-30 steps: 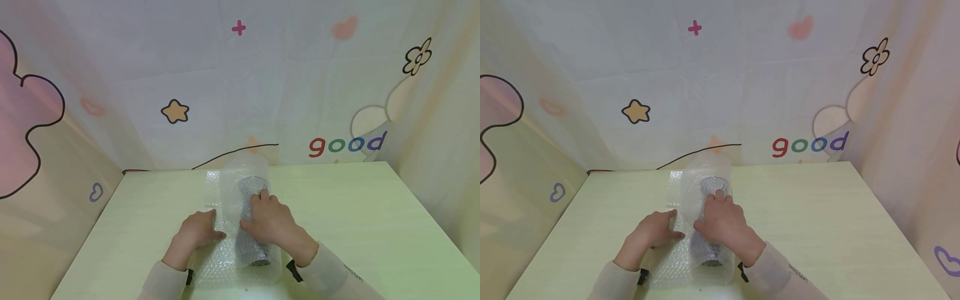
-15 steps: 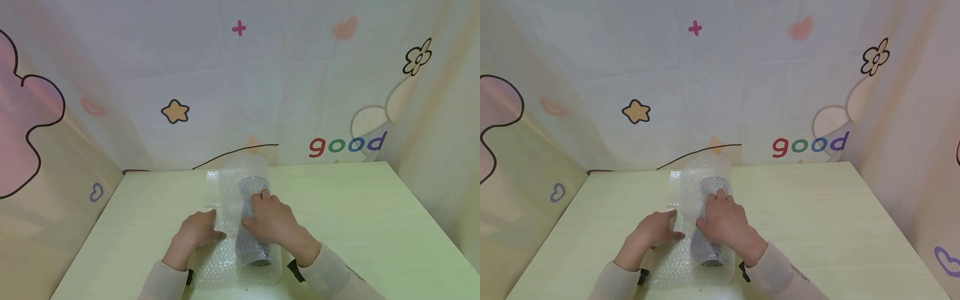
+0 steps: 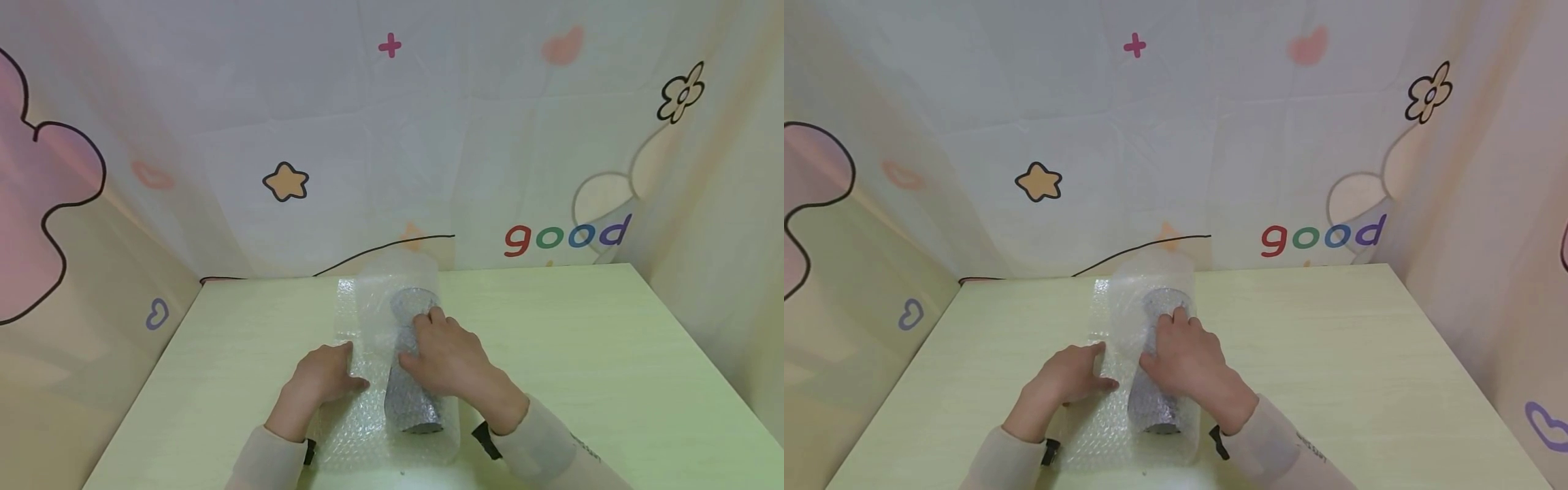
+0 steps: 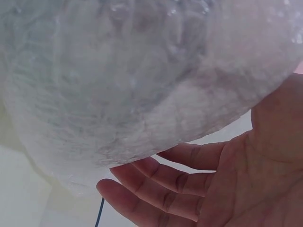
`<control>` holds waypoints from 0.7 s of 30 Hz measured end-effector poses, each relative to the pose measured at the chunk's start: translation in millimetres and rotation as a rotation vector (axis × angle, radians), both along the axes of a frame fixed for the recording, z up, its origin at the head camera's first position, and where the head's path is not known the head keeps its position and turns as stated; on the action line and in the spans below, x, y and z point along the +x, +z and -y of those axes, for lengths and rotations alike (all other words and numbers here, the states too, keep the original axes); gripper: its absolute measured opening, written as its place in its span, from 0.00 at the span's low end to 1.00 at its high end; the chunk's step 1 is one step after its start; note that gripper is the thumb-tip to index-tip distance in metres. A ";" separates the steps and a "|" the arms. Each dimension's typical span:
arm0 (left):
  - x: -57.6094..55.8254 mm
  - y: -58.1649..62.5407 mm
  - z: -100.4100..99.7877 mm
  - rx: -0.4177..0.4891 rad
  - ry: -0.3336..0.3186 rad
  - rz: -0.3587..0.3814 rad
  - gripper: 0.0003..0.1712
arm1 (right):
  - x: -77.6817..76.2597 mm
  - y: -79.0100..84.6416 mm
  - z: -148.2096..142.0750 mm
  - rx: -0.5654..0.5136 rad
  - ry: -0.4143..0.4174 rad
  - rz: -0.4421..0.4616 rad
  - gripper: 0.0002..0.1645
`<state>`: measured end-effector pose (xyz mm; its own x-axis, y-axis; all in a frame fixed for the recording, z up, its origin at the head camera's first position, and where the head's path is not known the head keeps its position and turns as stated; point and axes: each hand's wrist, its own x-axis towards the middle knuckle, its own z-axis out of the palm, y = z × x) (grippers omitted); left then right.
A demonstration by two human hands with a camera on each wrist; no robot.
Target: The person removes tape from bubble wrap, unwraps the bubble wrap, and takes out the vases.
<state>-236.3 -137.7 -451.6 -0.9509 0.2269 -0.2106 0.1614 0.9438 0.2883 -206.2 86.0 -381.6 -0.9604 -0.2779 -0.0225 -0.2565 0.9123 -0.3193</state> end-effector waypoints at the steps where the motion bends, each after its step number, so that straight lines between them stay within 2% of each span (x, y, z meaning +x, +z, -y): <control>1: 0.1 -0.1 -0.1 0.001 0.000 0.001 0.50 | 0.0 0.3 -0.7 -0.001 -0.002 0.000 0.31; 21: 0.4 0.4 0.2 0.001 0.006 0.005 0.50 | -3.1 3.5 -10.2 -0.036 -0.015 0.040 0.35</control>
